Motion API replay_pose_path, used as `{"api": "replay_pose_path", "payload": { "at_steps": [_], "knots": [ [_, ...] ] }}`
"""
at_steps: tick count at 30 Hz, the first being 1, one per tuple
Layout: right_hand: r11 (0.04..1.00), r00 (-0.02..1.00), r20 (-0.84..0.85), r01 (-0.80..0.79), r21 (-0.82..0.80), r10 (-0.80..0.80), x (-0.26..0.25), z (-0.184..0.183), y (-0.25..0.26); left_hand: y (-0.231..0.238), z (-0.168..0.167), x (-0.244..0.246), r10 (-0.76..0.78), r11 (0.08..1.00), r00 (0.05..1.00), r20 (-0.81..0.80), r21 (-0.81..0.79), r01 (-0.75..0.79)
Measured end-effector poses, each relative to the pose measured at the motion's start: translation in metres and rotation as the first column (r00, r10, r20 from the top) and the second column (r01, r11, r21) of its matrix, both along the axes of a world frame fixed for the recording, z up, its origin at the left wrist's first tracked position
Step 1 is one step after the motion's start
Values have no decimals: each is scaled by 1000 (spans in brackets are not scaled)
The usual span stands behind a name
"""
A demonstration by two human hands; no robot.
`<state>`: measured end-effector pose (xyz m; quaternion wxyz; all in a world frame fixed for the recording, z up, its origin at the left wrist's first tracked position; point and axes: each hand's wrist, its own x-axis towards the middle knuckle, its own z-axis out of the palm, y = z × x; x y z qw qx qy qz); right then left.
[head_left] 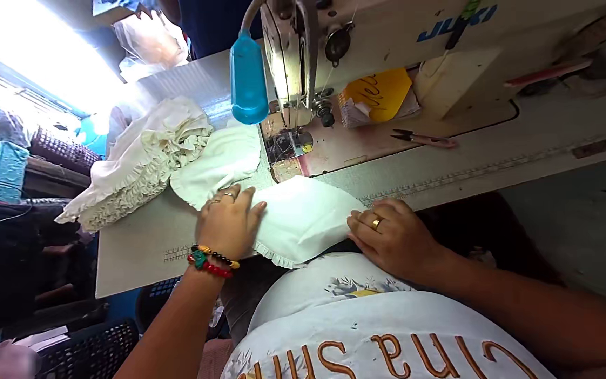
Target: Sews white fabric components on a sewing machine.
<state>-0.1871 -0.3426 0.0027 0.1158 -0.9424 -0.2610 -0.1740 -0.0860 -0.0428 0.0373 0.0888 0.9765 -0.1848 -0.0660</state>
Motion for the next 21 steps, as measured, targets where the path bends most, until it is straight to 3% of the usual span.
{"api": "replay_pose_path", "payload": {
  "at_steps": [3,5,9,12,16,21],
  "knots": [
    [997,996,-93,25,76,-18,8,5,2,-6,14,-4,29,999,997,74,30,-32],
    [985,994,-108,38,171,-20,17,8,4,-18,19,1,-85,994,990,113,-52,91],
    [939,985,-113,160,305,-131,45,7,17,-59,12,32,-323,902,936,-139,-344,260],
    [895,929,-307,307,322,-208,62,1,25,-87,14,44,-355,923,914,-195,-229,309],
    [879,906,-398,302,370,-144,65,2,28,-100,26,60,-424,902,803,-419,-120,414],
    [854,883,-469,250,457,-8,58,16,17,-79,28,67,-551,833,752,-361,-284,474]
  ]
}}
